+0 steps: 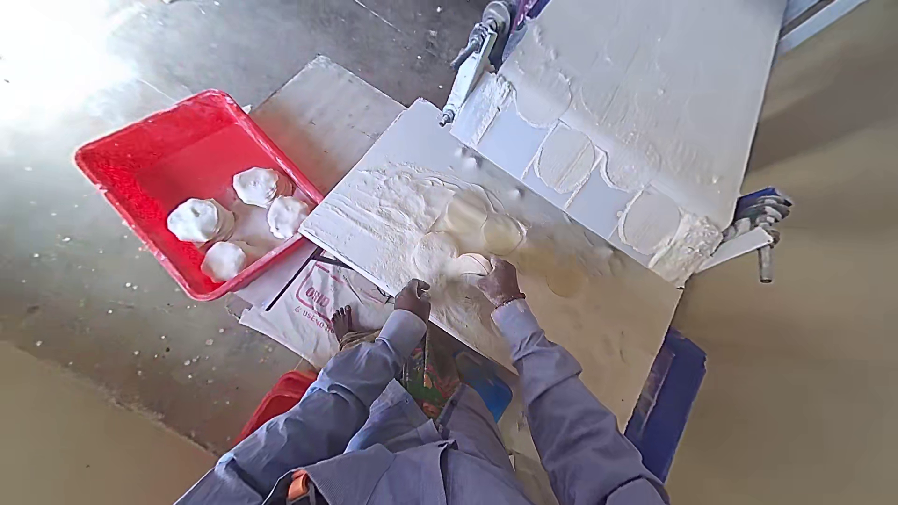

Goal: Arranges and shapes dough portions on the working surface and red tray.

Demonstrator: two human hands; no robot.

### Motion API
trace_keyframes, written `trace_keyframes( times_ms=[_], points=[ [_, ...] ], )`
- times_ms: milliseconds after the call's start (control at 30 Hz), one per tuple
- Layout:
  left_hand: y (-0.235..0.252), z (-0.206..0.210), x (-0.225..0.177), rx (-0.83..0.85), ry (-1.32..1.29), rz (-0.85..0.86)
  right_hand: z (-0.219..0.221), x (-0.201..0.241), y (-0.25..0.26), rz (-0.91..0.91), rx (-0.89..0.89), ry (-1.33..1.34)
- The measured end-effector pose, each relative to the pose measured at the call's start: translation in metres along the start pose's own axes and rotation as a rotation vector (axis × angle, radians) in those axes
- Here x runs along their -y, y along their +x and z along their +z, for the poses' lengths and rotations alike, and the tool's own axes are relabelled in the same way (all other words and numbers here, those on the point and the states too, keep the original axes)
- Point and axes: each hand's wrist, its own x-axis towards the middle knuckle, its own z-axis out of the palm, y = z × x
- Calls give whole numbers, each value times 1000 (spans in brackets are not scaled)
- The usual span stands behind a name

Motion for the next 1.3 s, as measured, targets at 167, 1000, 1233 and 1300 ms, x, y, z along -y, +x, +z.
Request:
trace_keyframes(
  times_ms=[167, 1000, 1233, 1300],
  points=[
    [3, 2, 2, -30, -81, 4, 9, -22, -26, -6, -232, 62],
    [58, -254, 107, -19, -1476, -16, 170, 272, 0, -183, 215, 538],
    [74, -361, 199, -336, -995, -100, 305, 370, 59, -125, 520, 280],
    [86, -378, 216, -414, -658, -149, 338, 382, 68, -142, 537, 173]
  ],
)
